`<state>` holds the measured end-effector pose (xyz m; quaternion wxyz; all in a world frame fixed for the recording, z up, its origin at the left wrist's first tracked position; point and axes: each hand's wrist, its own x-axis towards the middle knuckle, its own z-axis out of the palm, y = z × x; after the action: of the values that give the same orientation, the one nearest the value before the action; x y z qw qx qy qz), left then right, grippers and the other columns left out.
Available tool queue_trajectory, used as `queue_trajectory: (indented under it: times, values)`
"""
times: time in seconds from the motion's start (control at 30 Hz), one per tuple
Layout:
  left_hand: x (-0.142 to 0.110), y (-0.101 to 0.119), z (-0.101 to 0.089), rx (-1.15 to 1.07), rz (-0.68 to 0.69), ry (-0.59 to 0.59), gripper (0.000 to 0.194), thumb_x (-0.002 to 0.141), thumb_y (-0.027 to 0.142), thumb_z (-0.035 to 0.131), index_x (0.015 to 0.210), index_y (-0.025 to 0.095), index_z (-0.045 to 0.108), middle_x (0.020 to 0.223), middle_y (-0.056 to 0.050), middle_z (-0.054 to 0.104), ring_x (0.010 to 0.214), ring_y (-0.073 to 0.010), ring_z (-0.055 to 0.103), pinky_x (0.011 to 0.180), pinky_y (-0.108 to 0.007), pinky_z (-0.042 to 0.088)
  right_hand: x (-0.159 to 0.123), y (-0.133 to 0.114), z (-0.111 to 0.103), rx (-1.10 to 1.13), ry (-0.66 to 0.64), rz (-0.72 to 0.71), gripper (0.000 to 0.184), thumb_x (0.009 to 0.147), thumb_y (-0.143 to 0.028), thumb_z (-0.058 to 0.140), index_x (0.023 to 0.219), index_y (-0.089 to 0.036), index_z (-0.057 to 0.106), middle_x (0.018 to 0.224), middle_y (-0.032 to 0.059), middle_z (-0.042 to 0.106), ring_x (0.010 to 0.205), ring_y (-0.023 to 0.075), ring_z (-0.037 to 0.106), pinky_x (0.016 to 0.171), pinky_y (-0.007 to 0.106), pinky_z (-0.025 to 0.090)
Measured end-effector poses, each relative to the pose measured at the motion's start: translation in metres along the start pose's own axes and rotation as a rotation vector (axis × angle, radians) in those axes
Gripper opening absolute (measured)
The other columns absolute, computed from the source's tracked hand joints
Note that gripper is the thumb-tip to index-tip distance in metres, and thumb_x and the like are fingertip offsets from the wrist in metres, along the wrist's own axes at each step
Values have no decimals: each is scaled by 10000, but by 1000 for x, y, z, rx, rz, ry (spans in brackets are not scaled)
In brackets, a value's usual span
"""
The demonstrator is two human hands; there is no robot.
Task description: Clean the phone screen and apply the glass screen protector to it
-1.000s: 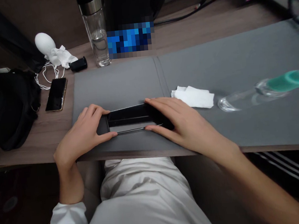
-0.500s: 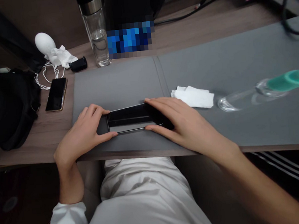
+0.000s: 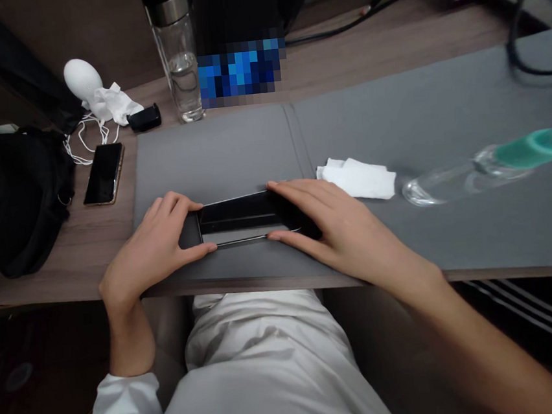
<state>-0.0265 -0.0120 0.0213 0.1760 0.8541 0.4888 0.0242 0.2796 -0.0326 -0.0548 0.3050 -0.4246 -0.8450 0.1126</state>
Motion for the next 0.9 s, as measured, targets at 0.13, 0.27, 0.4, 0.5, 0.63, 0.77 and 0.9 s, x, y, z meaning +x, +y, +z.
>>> queue_trajectory:
  times: [0.13,0.27,0.4,0.5,0.63,0.77,0.9]
  values:
    - [-1,1,0,0,3,2,505,983,561,715,1347,252,550,1361,-83,586,1289,-317,576,1112,-496,489,0,1,0,-1,-6,9,654,1061,-499,606,1625,-214,438,1456,206,656,1347,378,632,1127,613,528]
    - [-1,1,0,3,0,2,506,984,556,714,1351,248,551,1365,-86,586,1289,-317,577,1107,-495,490,0,0,0,1,-6,7,657,1060,-506,604,1627,-222,435,1448,204,660,1344,378,635,1120,610,533]
    - [0,0,0,-9,0,4,503,977,561,714,1352,264,555,1361,-82,589,1286,-319,580,1099,-492,492,0,0,0,2,-10,19,661,1060,-511,597,1642,-249,421,1462,187,657,1354,384,630,1130,621,525]
    - [0,0,0,-6,7,3,506,978,559,714,1352,262,549,1356,-84,587,1283,-317,581,1097,-491,492,0,0,0,6,-9,19,665,1060,-514,594,1644,-248,420,1465,186,658,1351,386,631,1130,618,525]
    - [0,0,0,4,8,3,508,978,553,720,1351,256,544,1356,-85,586,1285,-317,579,1102,-495,491,1,-1,-1,-1,-7,13,652,1063,-511,591,1629,-226,437,1454,198,660,1345,381,633,1133,608,523]
    - [-1,1,0,0,12,6,503,979,547,723,1345,248,550,1353,-84,586,1287,-315,576,1109,-497,488,0,0,0,-6,-8,12,649,1064,-511,589,1625,-221,439,1451,198,659,1344,375,634,1131,597,524]
    - [0,0,1,10,19,15,507,973,530,738,1345,244,545,1347,-84,586,1282,-316,581,1107,-497,492,0,0,0,-2,-13,16,660,1062,-520,589,1635,-235,428,1454,187,659,1345,378,632,1128,602,526]
